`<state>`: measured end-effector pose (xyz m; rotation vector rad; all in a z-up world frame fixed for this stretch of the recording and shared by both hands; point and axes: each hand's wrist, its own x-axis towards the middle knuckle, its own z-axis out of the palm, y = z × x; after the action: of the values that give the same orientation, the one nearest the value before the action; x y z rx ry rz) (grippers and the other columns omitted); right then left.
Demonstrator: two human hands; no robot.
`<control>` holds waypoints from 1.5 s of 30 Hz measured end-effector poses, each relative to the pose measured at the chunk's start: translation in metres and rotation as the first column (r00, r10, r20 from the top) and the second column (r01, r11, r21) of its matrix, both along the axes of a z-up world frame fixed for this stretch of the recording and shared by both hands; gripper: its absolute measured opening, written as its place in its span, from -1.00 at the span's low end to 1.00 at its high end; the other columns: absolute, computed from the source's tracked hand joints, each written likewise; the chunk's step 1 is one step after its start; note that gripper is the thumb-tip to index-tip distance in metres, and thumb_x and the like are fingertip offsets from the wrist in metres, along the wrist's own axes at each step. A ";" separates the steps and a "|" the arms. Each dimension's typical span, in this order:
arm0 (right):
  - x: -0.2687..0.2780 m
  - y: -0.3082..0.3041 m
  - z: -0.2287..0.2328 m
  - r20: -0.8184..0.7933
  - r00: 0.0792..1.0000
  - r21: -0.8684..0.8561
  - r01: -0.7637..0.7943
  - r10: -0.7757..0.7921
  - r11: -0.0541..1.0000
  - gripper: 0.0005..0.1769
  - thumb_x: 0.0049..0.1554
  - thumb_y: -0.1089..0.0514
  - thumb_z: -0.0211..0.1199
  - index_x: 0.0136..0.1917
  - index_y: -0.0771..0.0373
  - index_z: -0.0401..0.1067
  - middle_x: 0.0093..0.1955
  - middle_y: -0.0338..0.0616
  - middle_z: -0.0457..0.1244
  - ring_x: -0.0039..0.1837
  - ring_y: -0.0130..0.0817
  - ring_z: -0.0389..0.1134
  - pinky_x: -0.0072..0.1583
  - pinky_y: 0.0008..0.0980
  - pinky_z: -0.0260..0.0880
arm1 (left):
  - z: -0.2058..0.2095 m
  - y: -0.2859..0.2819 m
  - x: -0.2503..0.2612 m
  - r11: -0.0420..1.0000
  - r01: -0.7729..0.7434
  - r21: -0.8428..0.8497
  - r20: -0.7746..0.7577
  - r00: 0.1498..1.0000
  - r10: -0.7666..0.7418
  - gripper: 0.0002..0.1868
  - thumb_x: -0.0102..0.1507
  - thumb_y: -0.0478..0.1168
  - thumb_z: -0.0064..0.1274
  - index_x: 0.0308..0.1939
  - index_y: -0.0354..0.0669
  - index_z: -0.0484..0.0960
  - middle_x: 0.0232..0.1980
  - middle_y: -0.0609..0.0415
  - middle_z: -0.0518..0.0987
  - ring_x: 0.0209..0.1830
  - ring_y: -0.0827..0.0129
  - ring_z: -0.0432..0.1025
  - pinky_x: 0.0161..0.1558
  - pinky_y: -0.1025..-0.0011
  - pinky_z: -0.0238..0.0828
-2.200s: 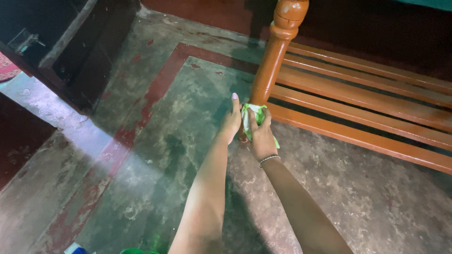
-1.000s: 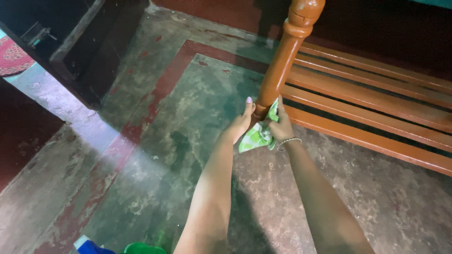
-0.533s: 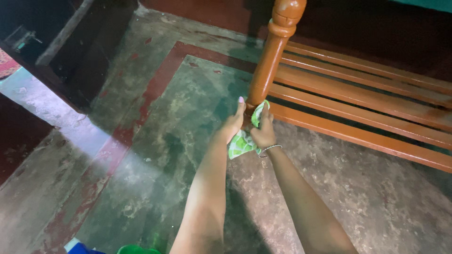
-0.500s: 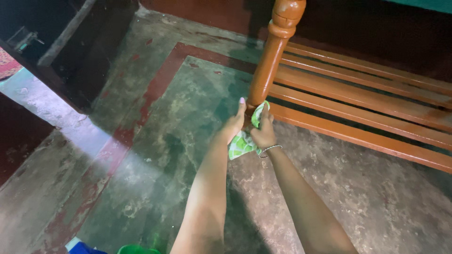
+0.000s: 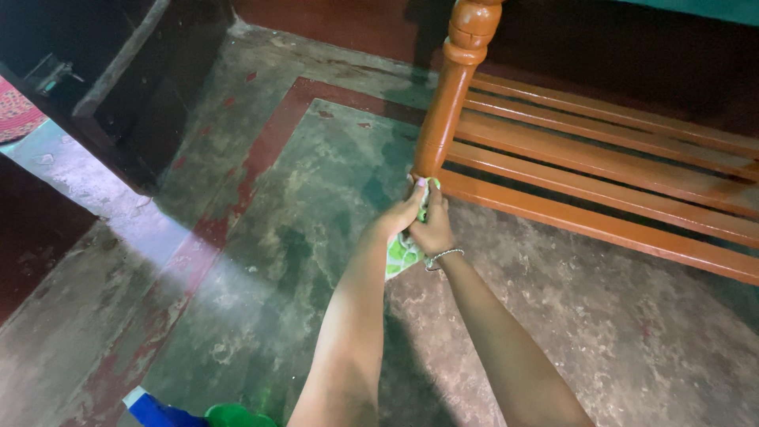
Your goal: The person cleans a wooden table using a green cloth and a spray bottle. They wipe the table legs, the tabletop, and the lower slatted shelf, spraying the cloth with liquid as needed. The person also wipes a wall niche containing artificial flowers.
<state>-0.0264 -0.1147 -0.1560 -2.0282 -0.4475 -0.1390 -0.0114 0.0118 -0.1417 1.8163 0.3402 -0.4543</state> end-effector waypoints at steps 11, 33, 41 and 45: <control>-0.023 0.014 0.004 -0.029 0.997 0.091 -0.068 0.071 0.994 0.14 -0.06 0.21 0.36 0.64 0.34 -0.18 0.53 0.27 0.06 0.56 0.05 0.10 0.51 -0.17 0.09 | -0.011 0.017 -0.002 0.998 0.035 0.058 -0.086 0.996 -0.030 0.05 0.27 0.57 -0.48 0.57 -0.11 0.18 0.60 -0.22 0.20 0.63 0.01 0.04 0.53 0.12 -0.04; -0.024 0.007 0.039 -0.014 0.994 0.243 -0.098 0.104 0.965 0.19 -0.04 0.35 0.38 0.64 0.22 -0.30 0.46 0.13 0.11 0.50 -0.10 0.18 0.45 -0.25 0.20 | 0.055 0.008 -0.025 0.973 0.056 -0.223 0.114 0.993 -0.031 -0.16 0.23 0.15 0.03 0.55 0.03 0.16 0.50 -0.02 0.35 0.48 0.17 0.27 0.39 0.18 0.21; -0.019 0.004 0.047 -0.006 0.970 0.482 -0.211 0.244 0.851 0.21 -0.08 0.42 0.28 0.68 0.25 -0.32 0.39 0.07 0.19 0.39 -0.17 0.28 0.38 -0.25 0.36 | 0.074 0.009 -0.036 0.952 0.032 -0.305 0.055 0.998 -0.016 -0.09 0.09 0.02 0.02 0.55 0.20 0.13 0.26 -0.02 0.45 0.17 0.17 0.40 0.10 0.13 0.38; -0.010 0.004 0.032 -0.030 0.981 0.460 -0.158 0.193 0.874 0.21 -0.08 0.44 0.35 0.65 0.29 -0.30 0.40 0.04 0.17 0.38 -0.19 0.29 0.36 -0.27 0.36 | 0.097 0.007 -0.047 0.966 0.047 -0.254 0.105 0.994 -0.020 -0.08 0.01 -0.03 0.06 0.50 0.30 0.16 0.18 0.05 0.49 0.10 0.22 0.45 -0.02 0.12 0.45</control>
<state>-0.0367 -0.1104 -0.1242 -1.5163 -0.4979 -0.0488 -0.0583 0.0183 -0.0448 1.5872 0.1715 -0.4078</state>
